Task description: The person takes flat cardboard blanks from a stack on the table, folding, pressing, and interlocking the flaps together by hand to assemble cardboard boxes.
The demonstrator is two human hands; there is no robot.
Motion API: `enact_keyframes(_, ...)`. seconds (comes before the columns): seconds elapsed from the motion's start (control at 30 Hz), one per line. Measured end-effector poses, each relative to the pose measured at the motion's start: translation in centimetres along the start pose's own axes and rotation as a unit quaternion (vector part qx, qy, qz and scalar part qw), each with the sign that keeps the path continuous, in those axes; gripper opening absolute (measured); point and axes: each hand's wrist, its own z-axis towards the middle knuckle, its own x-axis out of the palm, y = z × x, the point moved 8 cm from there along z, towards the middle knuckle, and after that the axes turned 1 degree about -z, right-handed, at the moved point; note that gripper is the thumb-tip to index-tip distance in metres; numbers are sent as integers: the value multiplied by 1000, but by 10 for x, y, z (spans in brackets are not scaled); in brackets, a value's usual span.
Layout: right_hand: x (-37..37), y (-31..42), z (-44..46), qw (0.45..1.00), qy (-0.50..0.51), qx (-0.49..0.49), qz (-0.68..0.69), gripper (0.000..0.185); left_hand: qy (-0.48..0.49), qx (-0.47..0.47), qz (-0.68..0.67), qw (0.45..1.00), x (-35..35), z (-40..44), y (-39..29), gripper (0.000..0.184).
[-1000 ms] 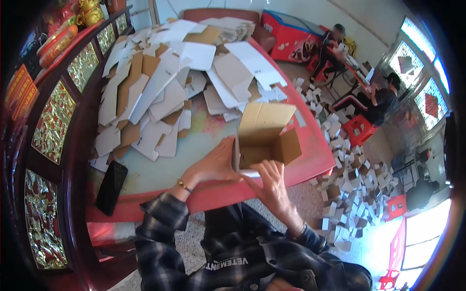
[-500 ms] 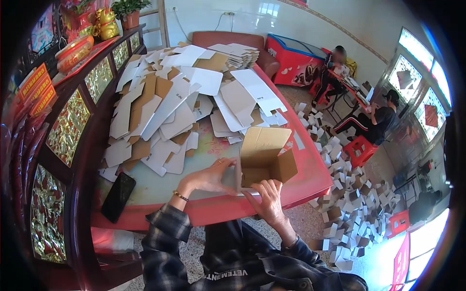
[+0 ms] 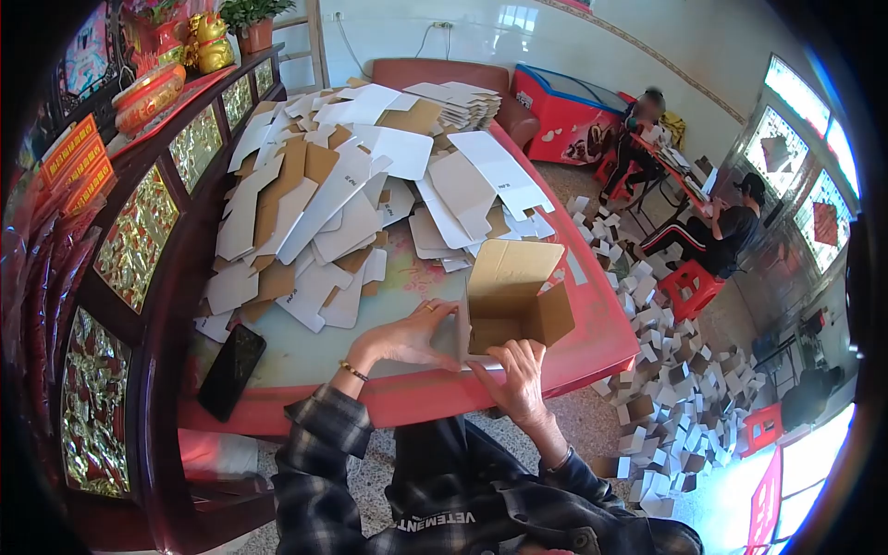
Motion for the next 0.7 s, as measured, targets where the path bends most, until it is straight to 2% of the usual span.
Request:
enact_keyframes(0.43, 1, -2, -1, 1000, 2, 3, 10, 30, 2, -11, -7, 1000, 3, 0, 5, 112)
enact_keyframes(0.53, 2, -2, -1, 1000, 2, 3, 11, 30, -18, 4, -7, 1000, 2, -1, 3, 102)
enact_keyframes(0.7, 3, -3, -2, 1000, 8, 8, 5, 29, -21, 16, -3, 1000, 2, 0, 6, 101)
